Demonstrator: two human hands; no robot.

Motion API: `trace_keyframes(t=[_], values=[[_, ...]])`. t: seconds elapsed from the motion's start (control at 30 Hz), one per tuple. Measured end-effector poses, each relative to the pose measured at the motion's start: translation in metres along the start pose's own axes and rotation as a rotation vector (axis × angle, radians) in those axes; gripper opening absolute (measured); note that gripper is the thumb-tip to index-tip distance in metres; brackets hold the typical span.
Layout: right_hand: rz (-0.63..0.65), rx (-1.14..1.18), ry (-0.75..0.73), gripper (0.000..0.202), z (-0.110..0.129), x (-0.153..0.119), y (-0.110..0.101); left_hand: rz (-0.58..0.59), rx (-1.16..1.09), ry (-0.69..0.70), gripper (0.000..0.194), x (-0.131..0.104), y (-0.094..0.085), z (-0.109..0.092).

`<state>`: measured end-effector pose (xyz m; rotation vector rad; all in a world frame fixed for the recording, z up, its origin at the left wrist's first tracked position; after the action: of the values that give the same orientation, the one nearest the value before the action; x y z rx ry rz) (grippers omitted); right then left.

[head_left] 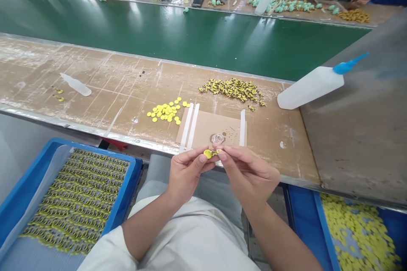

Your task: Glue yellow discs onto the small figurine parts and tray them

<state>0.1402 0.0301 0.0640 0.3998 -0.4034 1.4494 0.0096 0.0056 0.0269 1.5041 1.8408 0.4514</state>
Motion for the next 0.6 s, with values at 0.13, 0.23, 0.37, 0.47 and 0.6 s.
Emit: trace_keyframes(t=[0.13, 0.23, 0.37, 0.47, 0.6], values=[[0.01, -0.027, -0.028, 0.027, 0.0019, 0.0001, 0.0018, 0.022, -0.017, 0.031, 0.022, -0.0002, 0.0023, -0.0016], [0.01, -0.059, -0.054, 0.027, 0.002, 0.0003, 0.0017, 0.019, -0.014, 0.048, 0.023, -0.0003, 0.0014, -0.001], [0.018, -0.095, -0.074, 0.028, 0.0017, 0.001, 0.0013, -0.001, 0.003, 0.054, 0.024, -0.0008, 0.0001, 0.0], [0.032, -0.098, -0.084, 0.03, 0.0018, 0.0012, 0.0008, -0.016, 0.01, 0.057, 0.024, -0.0009, 0.0006, -0.0006], [0.057, -0.116, -0.097, 0.032, 0.0005, 0.0009, -0.0003, -0.024, 0.014, 0.069, 0.025, -0.0005, 0.0018, -0.0016]])
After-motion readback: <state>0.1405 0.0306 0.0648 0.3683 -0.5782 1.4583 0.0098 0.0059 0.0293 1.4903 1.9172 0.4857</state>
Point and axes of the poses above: each hand's wrist, its own x-axis towards the middle knuckle, its own y-axis out of the palm, z = x × y, the point moved 2 cm from there along x, towards the middle knuckle, and after that the axes turned 1 degree about -z, right-handed, at the moved point
